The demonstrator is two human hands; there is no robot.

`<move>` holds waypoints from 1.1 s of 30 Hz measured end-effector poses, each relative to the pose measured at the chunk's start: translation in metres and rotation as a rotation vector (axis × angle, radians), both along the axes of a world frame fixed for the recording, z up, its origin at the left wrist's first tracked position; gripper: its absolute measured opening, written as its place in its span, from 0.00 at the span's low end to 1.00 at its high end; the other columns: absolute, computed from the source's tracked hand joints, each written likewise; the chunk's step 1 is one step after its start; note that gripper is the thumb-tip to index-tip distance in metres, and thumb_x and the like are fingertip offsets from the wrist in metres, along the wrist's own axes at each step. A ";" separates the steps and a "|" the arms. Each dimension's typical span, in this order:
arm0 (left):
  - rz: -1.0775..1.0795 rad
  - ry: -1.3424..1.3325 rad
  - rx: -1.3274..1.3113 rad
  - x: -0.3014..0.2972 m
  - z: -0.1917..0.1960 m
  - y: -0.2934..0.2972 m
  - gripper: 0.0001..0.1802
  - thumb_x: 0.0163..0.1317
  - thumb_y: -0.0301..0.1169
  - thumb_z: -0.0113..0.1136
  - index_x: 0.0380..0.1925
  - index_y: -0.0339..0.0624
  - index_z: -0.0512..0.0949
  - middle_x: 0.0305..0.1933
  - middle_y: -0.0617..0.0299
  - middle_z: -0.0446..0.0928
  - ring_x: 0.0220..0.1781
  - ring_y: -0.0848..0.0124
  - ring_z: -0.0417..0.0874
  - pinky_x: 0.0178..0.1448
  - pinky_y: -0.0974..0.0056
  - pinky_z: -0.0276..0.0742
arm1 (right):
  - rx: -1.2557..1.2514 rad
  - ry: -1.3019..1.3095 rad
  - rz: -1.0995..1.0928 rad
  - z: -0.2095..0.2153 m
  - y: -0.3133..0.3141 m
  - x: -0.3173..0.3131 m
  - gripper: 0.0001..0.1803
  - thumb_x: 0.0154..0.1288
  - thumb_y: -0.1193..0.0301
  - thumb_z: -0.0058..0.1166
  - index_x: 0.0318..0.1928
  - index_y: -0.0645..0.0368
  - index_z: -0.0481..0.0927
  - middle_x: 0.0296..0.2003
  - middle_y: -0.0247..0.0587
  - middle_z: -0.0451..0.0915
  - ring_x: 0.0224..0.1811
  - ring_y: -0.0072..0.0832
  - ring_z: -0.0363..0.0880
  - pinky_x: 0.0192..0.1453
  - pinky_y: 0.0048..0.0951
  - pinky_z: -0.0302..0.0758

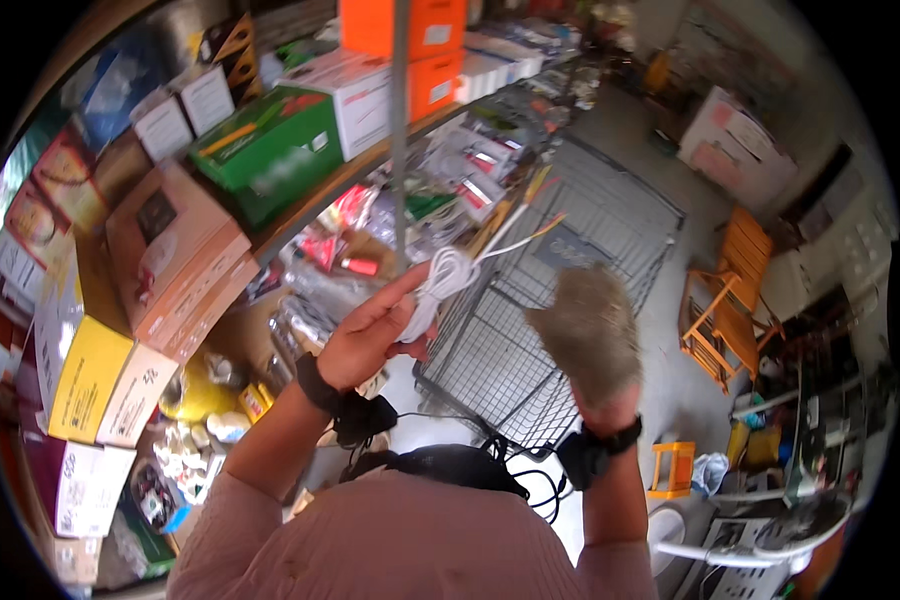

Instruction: The person wipes down several gray and white cables using a cloth by hand while in a storage area.

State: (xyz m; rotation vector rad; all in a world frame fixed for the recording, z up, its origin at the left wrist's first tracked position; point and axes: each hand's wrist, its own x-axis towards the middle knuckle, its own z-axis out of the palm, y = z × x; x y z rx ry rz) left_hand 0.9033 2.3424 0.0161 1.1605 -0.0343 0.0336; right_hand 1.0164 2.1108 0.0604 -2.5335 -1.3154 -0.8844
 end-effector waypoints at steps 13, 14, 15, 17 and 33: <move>0.145 -0.551 0.965 0.001 0.074 -0.149 0.42 0.51 0.14 0.40 0.67 0.42 0.40 0.58 0.39 0.64 0.56 0.47 0.71 0.54 0.62 0.70 | 1.289 1.199 0.494 -0.024 -0.028 -0.064 0.14 0.60 0.79 0.44 0.48 0.65 0.70 0.41 0.38 0.75 0.46 0.25 0.72 0.53 0.27 0.68; 0.116 -0.517 0.884 0.001 0.073 -0.152 0.41 0.54 0.15 0.41 0.67 0.44 0.38 0.54 0.42 0.67 0.48 0.53 0.72 0.48 0.64 0.71 | 1.338 1.204 0.498 -0.027 -0.030 -0.064 0.14 0.60 0.79 0.44 0.47 0.65 0.70 0.41 0.39 0.75 0.46 0.26 0.73 0.53 0.27 0.68; 0.085 -0.482 0.801 0.000 0.071 -0.155 0.41 0.56 0.17 0.41 0.67 0.46 0.35 0.49 0.45 0.70 0.39 0.58 0.74 0.41 0.65 0.72 | 1.344 1.130 0.469 -0.027 -0.031 -0.061 0.14 0.60 0.78 0.46 0.47 0.63 0.69 0.39 0.40 0.75 0.42 0.27 0.74 0.47 0.27 0.71; -0.006 -0.356 0.575 -0.004 0.076 -0.162 0.40 0.62 0.22 0.41 0.67 0.50 0.30 0.44 0.51 0.72 0.25 0.71 0.70 0.30 0.69 0.71 | 1.537 1.469 0.713 -0.005 -0.049 -0.064 0.14 0.61 0.76 0.45 0.48 0.62 0.68 0.37 0.40 0.75 0.39 0.26 0.75 0.41 0.25 0.73; -0.417 0.000 -0.113 -0.004 0.063 -0.201 0.33 0.70 0.34 0.37 0.68 0.61 0.34 0.49 0.62 0.63 0.29 0.75 0.65 0.25 0.71 0.63 | 1.054 0.517 0.227 -0.022 -0.113 -0.065 0.17 0.66 0.70 0.46 0.53 0.63 0.66 0.45 0.42 0.73 0.48 0.29 0.74 0.52 0.30 0.73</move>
